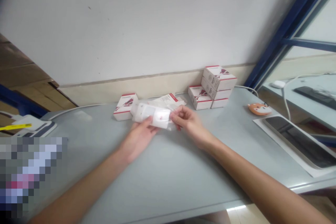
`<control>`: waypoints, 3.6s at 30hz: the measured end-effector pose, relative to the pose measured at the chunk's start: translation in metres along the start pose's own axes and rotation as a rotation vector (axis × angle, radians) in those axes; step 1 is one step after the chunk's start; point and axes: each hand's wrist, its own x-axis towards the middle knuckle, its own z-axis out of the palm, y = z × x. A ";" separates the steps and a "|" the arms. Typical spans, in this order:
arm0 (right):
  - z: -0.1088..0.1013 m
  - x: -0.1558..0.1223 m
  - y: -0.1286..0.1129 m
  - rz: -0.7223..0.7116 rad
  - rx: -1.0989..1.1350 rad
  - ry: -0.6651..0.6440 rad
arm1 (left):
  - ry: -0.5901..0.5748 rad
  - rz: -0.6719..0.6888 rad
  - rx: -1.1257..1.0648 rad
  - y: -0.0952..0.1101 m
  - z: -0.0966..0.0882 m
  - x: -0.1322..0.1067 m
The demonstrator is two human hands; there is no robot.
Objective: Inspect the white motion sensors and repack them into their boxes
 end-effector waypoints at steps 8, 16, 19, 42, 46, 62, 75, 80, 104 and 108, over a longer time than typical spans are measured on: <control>-0.009 0.002 -0.008 0.154 0.217 0.035 | -0.037 0.035 0.228 0.011 -0.006 0.000; -0.013 0.003 -0.011 0.220 0.336 -0.039 | -0.057 0.629 0.990 0.017 -0.035 0.005; -0.015 0.003 -0.012 0.227 0.291 -0.051 | -0.067 0.754 1.181 0.029 -0.043 0.006; -0.011 -0.001 -0.003 -0.278 -0.493 -0.077 | 0.103 -0.087 0.743 0.035 -0.013 0.000; -0.011 -0.003 -0.005 -0.426 -0.645 -0.065 | -0.009 -0.352 0.516 0.043 -0.016 -0.001; -0.018 0.007 -0.004 -0.176 -0.199 -0.082 | -0.210 -0.096 0.475 0.044 -0.021 -0.004; -0.008 -0.006 -0.008 -0.684 -0.634 -0.108 | 0.082 -0.335 0.288 0.027 -0.025 0.006; 0.000 -0.013 0.001 -0.463 -0.665 -0.241 | 0.140 -0.355 0.372 0.028 -0.024 0.001; -0.058 0.023 -0.013 -0.502 -0.802 0.390 | -0.153 0.574 1.529 0.014 -0.031 0.046; -0.053 0.020 -0.011 -0.512 -0.818 0.280 | -0.120 0.596 1.430 0.013 -0.032 0.029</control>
